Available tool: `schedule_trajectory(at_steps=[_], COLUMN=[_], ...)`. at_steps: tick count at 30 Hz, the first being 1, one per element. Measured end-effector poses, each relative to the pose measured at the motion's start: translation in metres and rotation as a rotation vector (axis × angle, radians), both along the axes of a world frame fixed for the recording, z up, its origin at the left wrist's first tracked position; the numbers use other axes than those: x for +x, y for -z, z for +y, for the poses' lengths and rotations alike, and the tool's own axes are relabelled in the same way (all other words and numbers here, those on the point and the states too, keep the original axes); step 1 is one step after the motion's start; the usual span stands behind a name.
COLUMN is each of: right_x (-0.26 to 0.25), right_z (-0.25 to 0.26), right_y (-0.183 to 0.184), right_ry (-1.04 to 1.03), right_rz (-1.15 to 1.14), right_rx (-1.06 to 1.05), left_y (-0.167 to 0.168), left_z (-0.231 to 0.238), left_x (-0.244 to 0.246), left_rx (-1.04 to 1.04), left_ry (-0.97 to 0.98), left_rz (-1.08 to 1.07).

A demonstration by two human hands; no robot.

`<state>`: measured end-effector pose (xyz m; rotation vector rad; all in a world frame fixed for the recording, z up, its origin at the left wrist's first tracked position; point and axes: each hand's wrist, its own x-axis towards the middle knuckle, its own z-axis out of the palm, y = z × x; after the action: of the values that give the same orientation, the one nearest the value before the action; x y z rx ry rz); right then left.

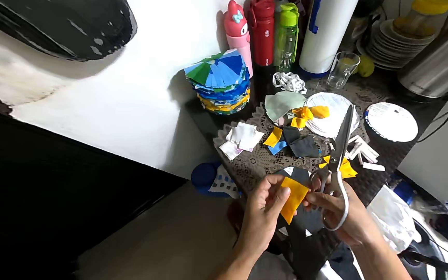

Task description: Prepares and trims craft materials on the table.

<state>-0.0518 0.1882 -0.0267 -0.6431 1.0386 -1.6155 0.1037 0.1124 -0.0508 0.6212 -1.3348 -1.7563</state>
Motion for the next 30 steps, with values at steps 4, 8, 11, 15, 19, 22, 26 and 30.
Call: schedule_trajectory(at_steps=[4, 8, 11, 15, 19, 22, 26, 30], right_x=[0.005, 0.007, 0.008, 0.008, 0.008, 0.011, 0.014, 0.016], right_z=[0.001, 0.004, 0.008, 0.016, 0.019, 0.019, 0.019, 0.018], right_y=[0.003, 0.005, 0.007, 0.014, 0.015, 0.014, 0.016, 0.016], right_ry=[0.059, 0.112, 0.128, 0.117, 0.131, 0.146, 0.161, 0.205], right_rz=[0.038, 0.072, 0.031, -0.024, -0.023, -0.008, 0.006, 0.048], right_rx=[0.017, 0.022, 0.017, -0.040, -0.040, -0.034, -0.046, -0.026], left_y=[0.005, 0.002, -0.004, -0.001, 0.006, 0.006, 0.003, 0.003], left_z=[0.001, 0.003, 0.006, 0.006, 0.006, 0.005, 0.007, 0.008], left_x=[0.002, 0.004, 0.003, 0.002, 0.001, 0.002, 0.002, 0.001], left_rx=[-0.121, -0.030, 0.073, -0.004, -0.121, -0.107, -0.127, -0.279], left_ry=[0.049, 0.086, 0.088, 0.077, 0.088, 0.127, 0.129, 0.064], left_rz=[0.032, 0.058, 0.059, 0.027, 0.012, 0.000, -0.077, -0.182])
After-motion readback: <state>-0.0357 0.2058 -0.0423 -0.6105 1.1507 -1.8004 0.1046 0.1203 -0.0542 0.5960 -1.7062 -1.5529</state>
